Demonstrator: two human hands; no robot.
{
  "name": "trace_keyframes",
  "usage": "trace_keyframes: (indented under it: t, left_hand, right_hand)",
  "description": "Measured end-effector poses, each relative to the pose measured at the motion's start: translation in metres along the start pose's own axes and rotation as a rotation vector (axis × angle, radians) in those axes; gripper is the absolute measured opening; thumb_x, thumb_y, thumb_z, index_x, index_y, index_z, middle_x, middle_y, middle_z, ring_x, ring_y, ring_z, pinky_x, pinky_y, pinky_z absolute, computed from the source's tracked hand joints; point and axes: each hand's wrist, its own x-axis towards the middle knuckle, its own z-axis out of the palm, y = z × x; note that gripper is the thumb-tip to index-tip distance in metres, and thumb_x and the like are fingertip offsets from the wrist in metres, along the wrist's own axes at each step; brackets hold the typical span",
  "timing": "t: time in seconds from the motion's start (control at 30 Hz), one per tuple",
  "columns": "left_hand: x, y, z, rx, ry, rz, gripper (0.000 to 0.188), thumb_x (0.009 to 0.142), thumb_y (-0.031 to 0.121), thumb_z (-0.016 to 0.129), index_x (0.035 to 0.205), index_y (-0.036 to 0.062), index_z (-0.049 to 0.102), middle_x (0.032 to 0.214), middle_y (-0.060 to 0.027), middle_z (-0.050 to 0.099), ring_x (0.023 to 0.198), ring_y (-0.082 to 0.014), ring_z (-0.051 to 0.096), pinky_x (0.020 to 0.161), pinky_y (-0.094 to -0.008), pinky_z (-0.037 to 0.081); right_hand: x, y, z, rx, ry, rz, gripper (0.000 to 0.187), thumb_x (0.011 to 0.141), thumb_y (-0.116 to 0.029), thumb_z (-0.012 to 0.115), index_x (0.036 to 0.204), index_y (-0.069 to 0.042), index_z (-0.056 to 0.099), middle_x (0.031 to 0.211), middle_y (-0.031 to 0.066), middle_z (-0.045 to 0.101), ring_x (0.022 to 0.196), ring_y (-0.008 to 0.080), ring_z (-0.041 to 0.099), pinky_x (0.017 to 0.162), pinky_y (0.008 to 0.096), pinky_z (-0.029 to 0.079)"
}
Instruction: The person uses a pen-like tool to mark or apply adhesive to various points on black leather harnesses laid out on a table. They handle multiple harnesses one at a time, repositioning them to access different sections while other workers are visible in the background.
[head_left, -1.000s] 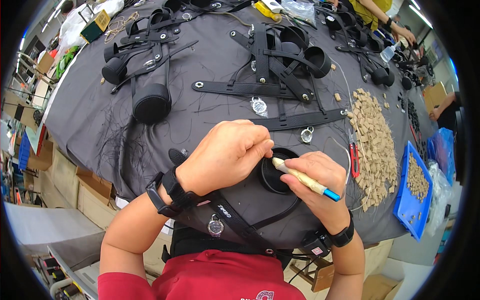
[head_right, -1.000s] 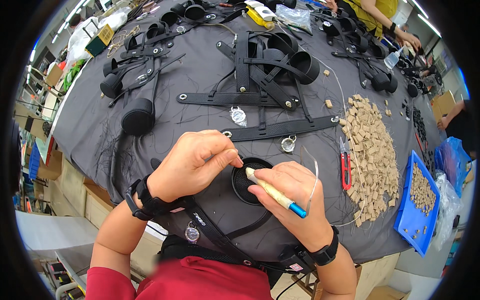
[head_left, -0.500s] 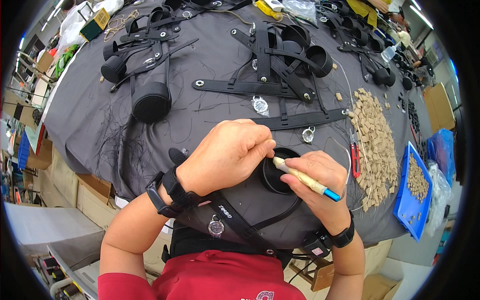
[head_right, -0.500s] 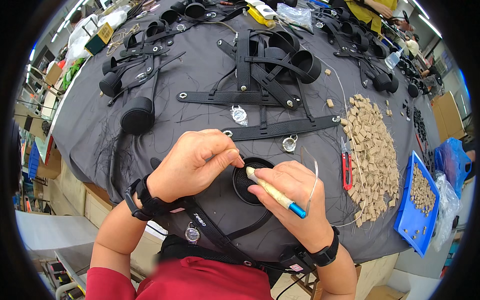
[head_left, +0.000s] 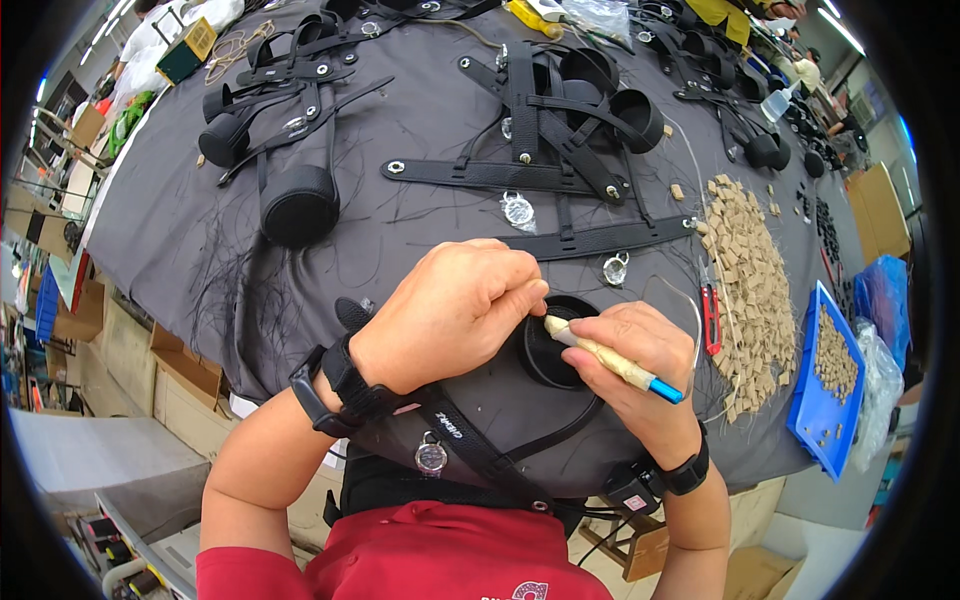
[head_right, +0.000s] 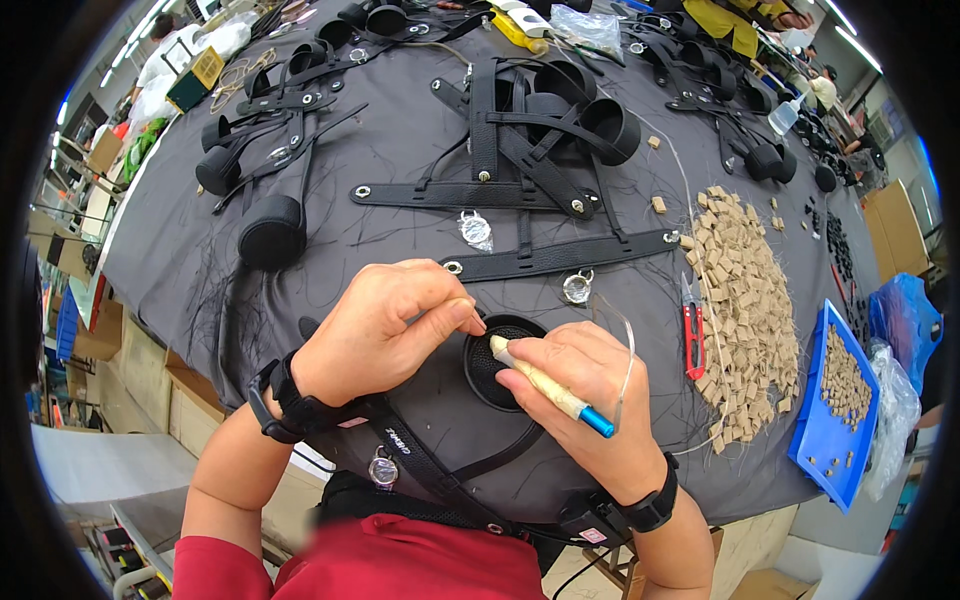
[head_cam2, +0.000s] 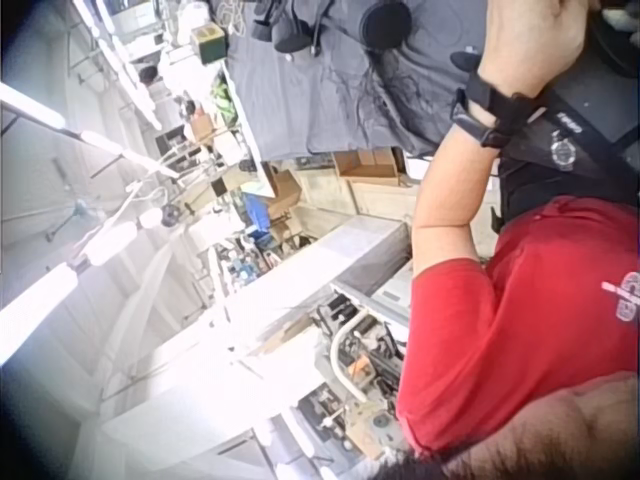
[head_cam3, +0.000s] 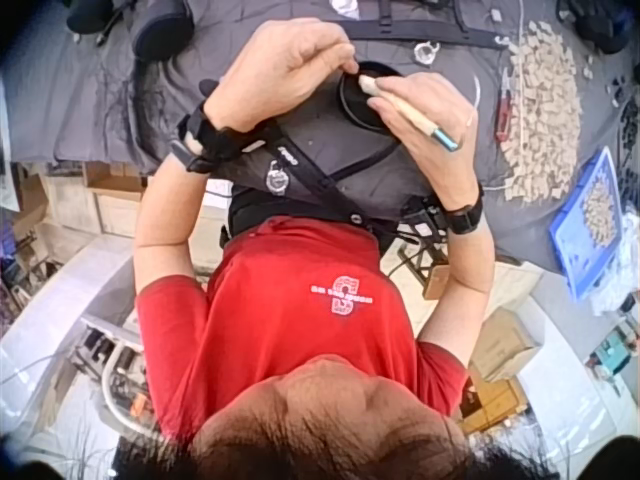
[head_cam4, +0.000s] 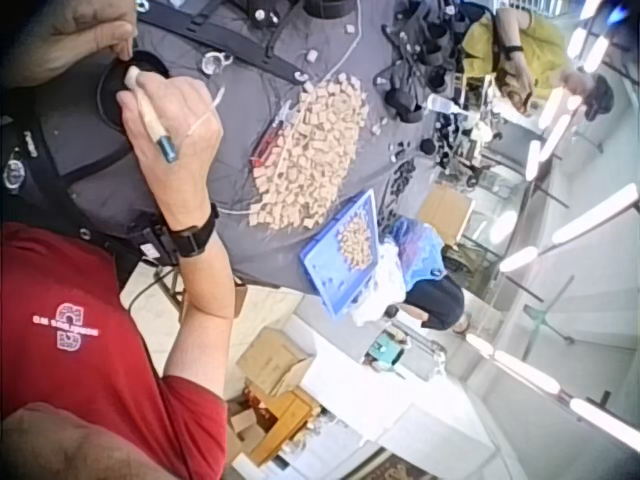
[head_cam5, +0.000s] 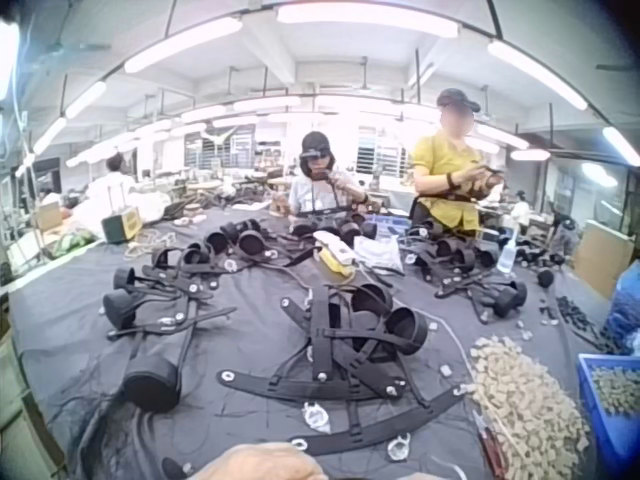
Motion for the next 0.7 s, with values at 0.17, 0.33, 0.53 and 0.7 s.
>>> trace_keyframes:
  t: [0.17, 0.33, 0.53, 0.7]
  left_hand:
    - [-0.0008, -0.0003, -0.0004, -0.029, 0.013, 0.015, 0.017, 0.094, 0.009, 0.059, 0.083, 0.0026, 0.072, 0.079, -0.0101, 0.071, 0.077, -0.0266, 0.068, 0.07, -0.0342, 0.053]
    - [0.0, -0.0015, -0.0008, -0.039, 0.009, 0.017, 0.018, 0.094, 0.01, 0.059, 0.083, 0.0025, 0.072, 0.079, -0.0096, 0.071, 0.077, -0.0263, 0.068, 0.07, -0.0341, 0.054]
    - [-0.0002, -0.0031, -0.0001, -0.054, 0.011, 0.019, 0.018, 0.094, 0.01, 0.059, 0.083, 0.0024, 0.071, 0.079, -0.0091, 0.071, 0.077, -0.0264, 0.068, 0.07, -0.0339, 0.054]
    - [0.0003, -0.0017, -0.0008, -0.061, 0.012, 0.022, 0.018, 0.094, 0.01, 0.059, 0.083, 0.0024, 0.071, 0.079, -0.0091, 0.071, 0.076, -0.0264, 0.068, 0.07, -0.0341, 0.054]
  right_hand:
    - [0.0, -0.0001, 0.0002, 0.024, -0.004, -0.013, 0.024, 0.071, -0.007, 0.083, 0.092, -0.002, 0.072, 0.08, 0.0107, 0.069, 0.074, 0.027, 0.065, 0.066, 0.0343, 0.051]
    - [-0.0005, 0.0023, 0.0004, 0.038, -0.002, -0.013, 0.024, 0.071, -0.007, 0.083, 0.092, -0.003, 0.072, 0.08, 0.0103, 0.069, 0.074, 0.027, 0.065, 0.065, 0.0341, 0.051]
    - [-0.0005, 0.0025, 0.0011, 0.034, 0.001, -0.014, 0.024, 0.071, -0.008, 0.083, 0.092, -0.003, 0.072, 0.079, 0.0097, 0.069, 0.073, 0.0263, 0.065, 0.064, 0.0341, 0.051]
    - [-0.0005, 0.0021, 0.0017, 0.024, 0.003, -0.015, 0.024, 0.07, -0.008, 0.084, 0.091, -0.004, 0.072, 0.078, 0.0095, 0.069, 0.073, 0.0263, 0.065, 0.064, 0.0342, 0.051]
